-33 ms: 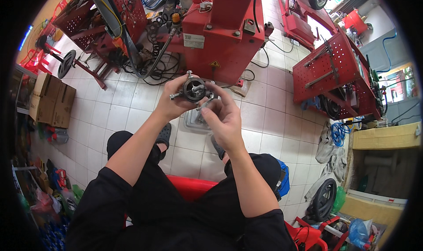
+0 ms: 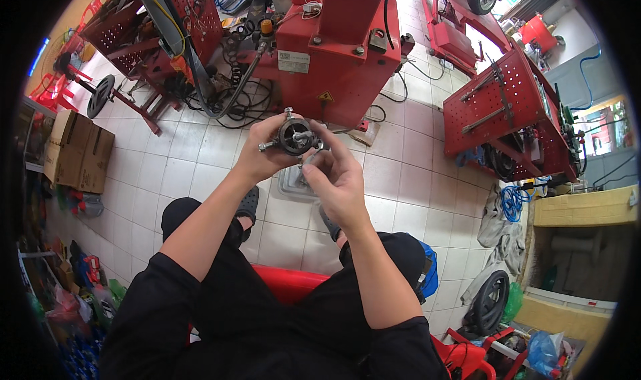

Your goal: The person sits on a low stool in a workshop and disassembles a mechanical component, likely a stator, using their hands. They remove small parts and place them into a metal tray. Later, they use a screwdriver to work on a smaller part of the assembly.

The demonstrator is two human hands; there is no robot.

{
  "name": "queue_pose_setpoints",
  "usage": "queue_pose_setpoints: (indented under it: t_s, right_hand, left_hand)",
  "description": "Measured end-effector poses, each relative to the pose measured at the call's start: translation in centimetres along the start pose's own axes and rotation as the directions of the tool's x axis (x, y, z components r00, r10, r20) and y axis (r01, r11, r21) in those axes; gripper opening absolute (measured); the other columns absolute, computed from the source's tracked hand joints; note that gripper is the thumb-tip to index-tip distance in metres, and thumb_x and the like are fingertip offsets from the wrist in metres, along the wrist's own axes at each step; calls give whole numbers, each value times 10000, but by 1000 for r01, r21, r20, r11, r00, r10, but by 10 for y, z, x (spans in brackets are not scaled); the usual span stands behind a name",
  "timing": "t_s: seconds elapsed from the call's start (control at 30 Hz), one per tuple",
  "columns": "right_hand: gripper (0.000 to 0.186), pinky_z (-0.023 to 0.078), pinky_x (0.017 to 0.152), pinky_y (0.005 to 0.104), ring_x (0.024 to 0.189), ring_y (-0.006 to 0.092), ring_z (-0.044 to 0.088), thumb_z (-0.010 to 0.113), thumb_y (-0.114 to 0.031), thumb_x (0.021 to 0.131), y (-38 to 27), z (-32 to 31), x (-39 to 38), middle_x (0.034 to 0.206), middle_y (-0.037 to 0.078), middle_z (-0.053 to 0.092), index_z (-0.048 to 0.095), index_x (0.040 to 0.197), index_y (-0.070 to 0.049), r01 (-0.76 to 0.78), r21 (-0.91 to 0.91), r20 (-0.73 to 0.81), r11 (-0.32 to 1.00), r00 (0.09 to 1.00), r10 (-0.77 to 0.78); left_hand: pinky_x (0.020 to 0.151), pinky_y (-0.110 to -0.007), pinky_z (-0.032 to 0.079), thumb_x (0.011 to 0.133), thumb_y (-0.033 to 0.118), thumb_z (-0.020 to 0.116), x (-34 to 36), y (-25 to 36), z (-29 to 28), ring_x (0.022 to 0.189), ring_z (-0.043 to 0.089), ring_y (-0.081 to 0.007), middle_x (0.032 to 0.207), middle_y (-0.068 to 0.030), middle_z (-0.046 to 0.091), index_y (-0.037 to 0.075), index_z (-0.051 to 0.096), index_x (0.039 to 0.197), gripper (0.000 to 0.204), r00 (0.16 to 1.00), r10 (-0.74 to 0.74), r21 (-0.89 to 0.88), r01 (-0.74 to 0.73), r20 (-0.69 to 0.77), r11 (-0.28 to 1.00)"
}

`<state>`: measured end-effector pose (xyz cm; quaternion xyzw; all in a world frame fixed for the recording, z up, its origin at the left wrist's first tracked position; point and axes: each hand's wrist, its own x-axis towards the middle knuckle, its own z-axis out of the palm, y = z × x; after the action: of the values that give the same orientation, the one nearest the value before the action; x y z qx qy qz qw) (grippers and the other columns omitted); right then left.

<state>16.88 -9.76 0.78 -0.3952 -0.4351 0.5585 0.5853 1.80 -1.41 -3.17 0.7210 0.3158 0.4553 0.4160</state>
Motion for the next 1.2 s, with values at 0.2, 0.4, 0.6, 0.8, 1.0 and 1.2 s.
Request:
queue_pose_setpoints:
  t_s: [0.2,0.4,0.6,0.8,1.0,1.2]
  right_hand:
    - [426,370,609,188,665,33,458,584,9,829,2,-14,1,721,-21,530,502,1246,10,-88,-193,5,977,996,91]
    - [363,362,590,185,628,32,450,591,-12,841,1,1,-1,690,-22,521,517,1195,13,-55,-49,36,997,998,57]
    - [329,362,595,181,644,33,459,592,-14,845,4,-10,2,726,-7,552,535,1168,10,-90,-206,-72,974,994,77]
    - [230,387,607,182,673,34,488,597,-35,858,4,-7,0,796,19,608,567,1079,21,-56,-137,4,989,998,57]
    - [246,399,628,192,676,35,481,587,-25,860,5,-9,1,814,16,612,561,1100,21,-40,-141,-74,989,997,30]
    - [403,361,607,187,645,35,453,586,-10,846,7,-11,2,752,-15,555,520,1243,-17,-97,-189,0,977,995,99]
  left_hand:
    - [739,-250,493,648,97,820,1,-4,1,778,607,-102,869,-36,651,17,584,1010,439,997,-25,-3,25,-73,1000]
    - [718,-255,492,657,111,822,1,-3,-1,766,612,-110,853,-41,654,19,587,1000,426,997,72,88,-71,-11,994]
    - [717,-298,492,598,50,784,-1,-2,2,778,628,-201,854,-81,638,19,593,992,438,998,14,-7,-14,-66,1000]
    - [717,-324,493,554,17,784,-1,-4,3,792,628,-259,879,-102,629,19,589,993,480,1000,28,91,-27,-13,995]
    - [711,-271,497,641,100,810,0,-8,3,752,642,-165,855,-70,663,12,595,981,412,993,63,55,-58,-104,997]
    - [719,-262,497,632,73,813,1,-4,3,773,642,-152,875,-65,664,13,587,1005,441,994,99,128,-91,-55,988]
